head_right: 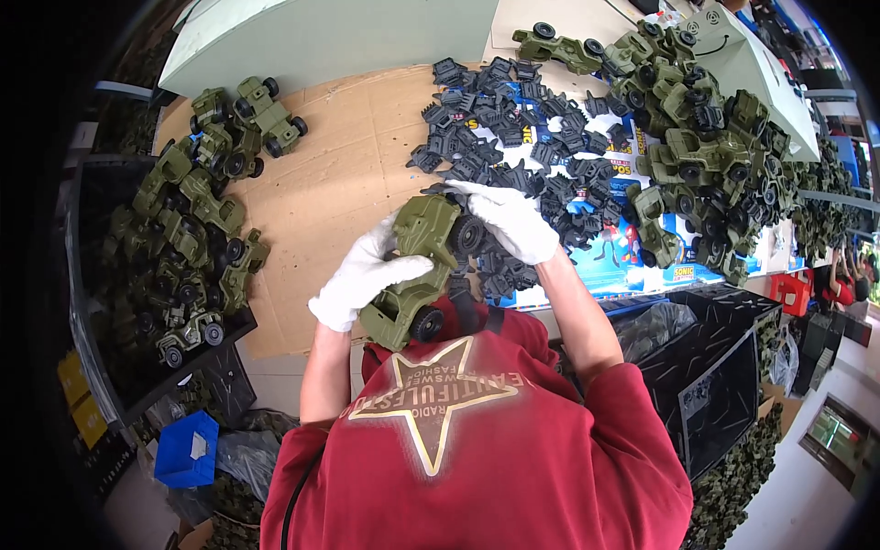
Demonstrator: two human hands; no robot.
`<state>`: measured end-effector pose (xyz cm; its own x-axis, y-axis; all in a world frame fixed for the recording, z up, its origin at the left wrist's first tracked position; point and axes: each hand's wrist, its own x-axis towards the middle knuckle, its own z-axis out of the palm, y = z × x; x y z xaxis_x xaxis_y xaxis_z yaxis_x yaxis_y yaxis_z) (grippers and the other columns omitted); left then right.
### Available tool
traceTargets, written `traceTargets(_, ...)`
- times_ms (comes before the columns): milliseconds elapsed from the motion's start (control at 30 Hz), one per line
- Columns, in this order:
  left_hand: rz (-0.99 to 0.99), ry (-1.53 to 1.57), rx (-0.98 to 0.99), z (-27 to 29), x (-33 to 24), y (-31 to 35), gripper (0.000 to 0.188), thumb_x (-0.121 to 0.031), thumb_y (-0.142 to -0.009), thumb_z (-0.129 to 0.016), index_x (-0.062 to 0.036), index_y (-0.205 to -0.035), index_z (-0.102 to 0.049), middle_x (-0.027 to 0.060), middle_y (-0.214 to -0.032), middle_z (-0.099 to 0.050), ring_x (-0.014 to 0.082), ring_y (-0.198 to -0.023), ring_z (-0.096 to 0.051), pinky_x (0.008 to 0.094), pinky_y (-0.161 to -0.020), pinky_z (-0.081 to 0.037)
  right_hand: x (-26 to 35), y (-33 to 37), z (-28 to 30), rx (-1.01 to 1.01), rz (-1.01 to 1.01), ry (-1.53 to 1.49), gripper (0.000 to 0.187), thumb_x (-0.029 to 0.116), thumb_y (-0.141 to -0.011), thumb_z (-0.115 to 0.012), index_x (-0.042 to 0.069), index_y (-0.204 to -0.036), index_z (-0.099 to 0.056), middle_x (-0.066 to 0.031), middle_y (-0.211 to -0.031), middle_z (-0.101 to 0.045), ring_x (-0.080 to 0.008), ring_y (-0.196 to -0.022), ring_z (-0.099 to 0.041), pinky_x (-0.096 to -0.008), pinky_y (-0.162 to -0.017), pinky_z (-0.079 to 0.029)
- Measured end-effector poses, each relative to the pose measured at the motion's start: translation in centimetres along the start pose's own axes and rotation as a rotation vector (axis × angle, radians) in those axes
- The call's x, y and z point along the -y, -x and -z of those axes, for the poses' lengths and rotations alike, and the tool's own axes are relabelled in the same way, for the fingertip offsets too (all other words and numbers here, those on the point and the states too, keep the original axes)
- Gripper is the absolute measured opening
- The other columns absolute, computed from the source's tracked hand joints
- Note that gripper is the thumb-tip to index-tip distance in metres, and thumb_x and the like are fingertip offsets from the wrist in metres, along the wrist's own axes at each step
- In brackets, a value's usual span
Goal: The person assembles plastic chassis parts onto toy vehicle bodies by hand at a production workstation.
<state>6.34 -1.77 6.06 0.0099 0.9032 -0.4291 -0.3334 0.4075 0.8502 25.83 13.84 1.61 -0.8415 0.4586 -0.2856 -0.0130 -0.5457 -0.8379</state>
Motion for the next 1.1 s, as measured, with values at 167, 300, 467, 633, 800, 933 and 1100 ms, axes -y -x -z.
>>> traceTargets(167,-0.026,0.015,0.0,-0.7,-0.1,0.3,0.079,-0.014,-0.08,-0.081,0.0005,-0.146,-0.04,0.0072,-0.119,-0.065,0.0117,-0.098,-0.062,0.0263,-0.088,-0.05,0.2,0.1,0.7,-0.058,0.037,0.287,0.051,0.026,-0.093,-0.067,-0.004,-0.133,-0.057,0.0057,-0.089,-0.055,-0.0044,-0.078,-0.041,-0.02,-0.074,-0.036)
traceTargets(300,-0.018,0.089,0.013,-0.9,0.1,0.4,0.077,-0.013,-0.079,-0.081,0.0009,-0.144,-0.041,0.0064,-0.118,-0.065,0.0105,-0.095,-0.063,0.0239,-0.085,-0.051,0.5,0.3,0.8,-0.052,-0.011,0.256,0.048,0.026,-0.094,-0.067,-0.003,-0.132,-0.059,0.0016,-0.1,-0.06,-0.0061,-0.086,-0.047,-0.0215,-0.08,-0.039)
traceTargets(467,-0.037,0.107,-0.07,-2.6,1.4,-0.2,0.083,-0.017,-0.078,-0.083,0.0008,-0.146,-0.039,0.0069,-0.115,-0.065,0.0096,-0.09,-0.064,0.0214,-0.08,-0.052,1.6,-0.1,-0.3,0.038,0.221,0.512,0.059,0.045,-0.098,-0.054,-0.003,-0.132,-0.057,-0.0113,-0.126,-0.061,-0.0168,-0.117,-0.054,-0.0311,-0.102,-0.04)
traceTargets(633,-0.338,-0.165,-0.316,-2.9,6.1,-2.5,0.111,-0.038,-0.072,-0.087,-0.0024,-0.154,-0.023,0.0112,-0.136,-0.05,0.0202,-0.12,-0.053,0.0345,-0.103,-0.043,-1.8,-0.6,-3.2,-0.2,0.24,0.432,0.032,0.024,-0.103,-0.044,0.005,-0.12,-0.063,-0.0109,-0.117,-0.064,-0.0179,-0.11,-0.059,-0.0315,-0.1,-0.043)
traceTargets(800,-0.489,0.278,-0.155,-2.2,6.5,-3.1,0.116,-0.05,-0.066,-0.087,-0.0031,-0.153,-0.026,0.0083,-0.137,-0.051,0.0212,-0.125,-0.05,0.0345,-0.108,-0.039,-3.8,0.0,-4.6,-0.307,0.402,0.798,0.053,0.017,-0.086,-0.064,0.005,-0.135,-0.051,-0.0169,-0.127,-0.058,-0.0289,-0.117,-0.058,-0.0357,-0.104,-0.043)
traceTargets(933,-0.625,-0.083,-0.307,-1.4,8.1,-4.3,0.066,-0.047,-0.086,-0.073,-0.0012,-0.13,-0.054,0.011,-0.121,-0.06,0.0203,-0.113,-0.057,0.0321,-0.098,-0.044,-5.0,0.8,-5.7,-0.396,0.455,0.817,0.045,0.015,-0.083,-0.063,0.0,-0.125,-0.055,-0.0184,-0.114,-0.063,-0.0278,-0.108,-0.062,-0.0375,-0.096,-0.047)
traceTargets(1100,-0.553,-0.232,-0.434,-2.5,7.0,-4.2,0.026,-0.016,-0.098,-0.047,0.0009,-0.111,-0.06,0.0124,-0.1,-0.066,0.0221,-0.097,-0.062,0.0334,-0.088,-0.048,-6.1,0.7,-5.4,-0.47,0.459,0.766,0.032,0.019,-0.09,-0.063,0.0,-0.116,-0.06,-0.0153,-0.108,-0.064,-0.0252,-0.102,-0.063,-0.0358,-0.092,-0.049)
